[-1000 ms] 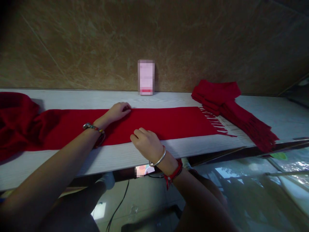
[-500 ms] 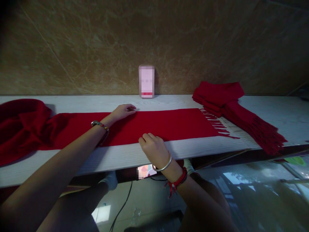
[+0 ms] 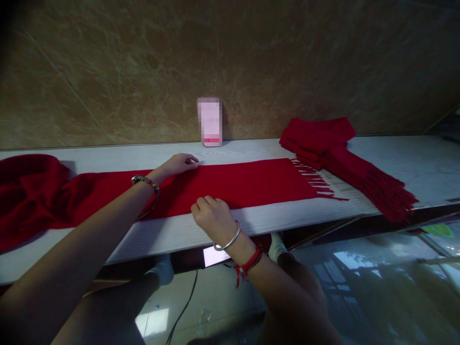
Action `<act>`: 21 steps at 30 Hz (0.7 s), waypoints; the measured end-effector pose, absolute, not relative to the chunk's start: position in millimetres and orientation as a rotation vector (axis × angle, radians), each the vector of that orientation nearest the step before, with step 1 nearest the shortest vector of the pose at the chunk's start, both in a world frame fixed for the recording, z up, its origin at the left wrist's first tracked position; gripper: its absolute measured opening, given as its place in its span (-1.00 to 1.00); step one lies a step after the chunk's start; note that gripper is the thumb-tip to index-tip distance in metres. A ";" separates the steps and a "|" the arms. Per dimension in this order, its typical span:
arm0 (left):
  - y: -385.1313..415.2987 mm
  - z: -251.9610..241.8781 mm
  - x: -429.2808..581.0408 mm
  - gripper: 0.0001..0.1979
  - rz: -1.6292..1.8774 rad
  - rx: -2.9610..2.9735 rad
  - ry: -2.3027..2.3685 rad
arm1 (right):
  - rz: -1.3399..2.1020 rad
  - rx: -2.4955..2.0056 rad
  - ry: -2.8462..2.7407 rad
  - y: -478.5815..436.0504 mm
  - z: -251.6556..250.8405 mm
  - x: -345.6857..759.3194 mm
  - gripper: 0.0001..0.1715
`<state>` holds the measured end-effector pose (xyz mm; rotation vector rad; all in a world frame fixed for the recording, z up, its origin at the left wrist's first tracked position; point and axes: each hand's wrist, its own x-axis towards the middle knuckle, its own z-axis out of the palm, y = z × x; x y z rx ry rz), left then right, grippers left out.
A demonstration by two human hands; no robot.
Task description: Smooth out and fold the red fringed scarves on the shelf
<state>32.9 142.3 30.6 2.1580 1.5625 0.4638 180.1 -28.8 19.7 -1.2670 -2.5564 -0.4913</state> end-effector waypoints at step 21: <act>175.0 125.0 237.8 -0.73 0.976 2.188 0.915 | -0.767 -1.441 -1.552 -33.2 74.4 366.7 -0.74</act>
